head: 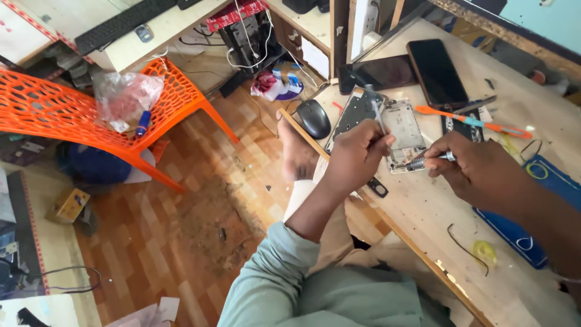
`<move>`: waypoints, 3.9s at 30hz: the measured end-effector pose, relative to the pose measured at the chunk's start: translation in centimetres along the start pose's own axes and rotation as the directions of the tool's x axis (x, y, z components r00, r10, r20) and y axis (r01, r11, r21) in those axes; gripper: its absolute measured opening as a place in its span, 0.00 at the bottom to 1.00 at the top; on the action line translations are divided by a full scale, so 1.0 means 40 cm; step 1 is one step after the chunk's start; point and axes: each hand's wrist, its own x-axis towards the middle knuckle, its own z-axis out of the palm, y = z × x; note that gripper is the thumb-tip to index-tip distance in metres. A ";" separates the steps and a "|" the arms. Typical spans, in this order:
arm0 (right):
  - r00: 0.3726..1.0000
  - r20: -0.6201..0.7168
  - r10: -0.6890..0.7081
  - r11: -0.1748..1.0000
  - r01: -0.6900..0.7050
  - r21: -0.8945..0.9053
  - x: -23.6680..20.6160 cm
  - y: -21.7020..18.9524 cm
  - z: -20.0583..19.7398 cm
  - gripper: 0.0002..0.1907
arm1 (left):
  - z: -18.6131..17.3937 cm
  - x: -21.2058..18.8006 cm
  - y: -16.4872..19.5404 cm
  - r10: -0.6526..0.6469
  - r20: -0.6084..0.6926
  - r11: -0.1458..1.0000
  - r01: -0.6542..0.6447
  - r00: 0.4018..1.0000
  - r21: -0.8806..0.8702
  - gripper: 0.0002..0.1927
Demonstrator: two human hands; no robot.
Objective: The person cleans the interior of a disassembled smartphone chassis using a toothbrush and a small metal tool. They scrape and wipe the inside surfaces to remove residue, then set the tools down on the workbench.
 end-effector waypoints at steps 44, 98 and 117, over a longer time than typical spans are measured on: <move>0.992 -0.031 -0.119 0.988 0.121 0.100 -0.019 0.004 0.013 0.12 | 0.021 -0.024 -0.042 0.109 -0.087 0.991 -0.102 0.990 0.090 0.06; 0.998 -0.003 -0.067 0.997 0.067 0.023 -0.020 0.008 0.011 0.13 | 0.013 -0.020 -0.034 0.014 0.033 0.994 -0.010 0.999 -0.107 0.05; 0.999 -0.036 -0.014 0.995 0.018 0.099 -0.021 0.025 -0.019 0.10 | -0.001 -0.018 -0.025 0.051 0.113 0.999 -0.049 0.992 -0.020 0.07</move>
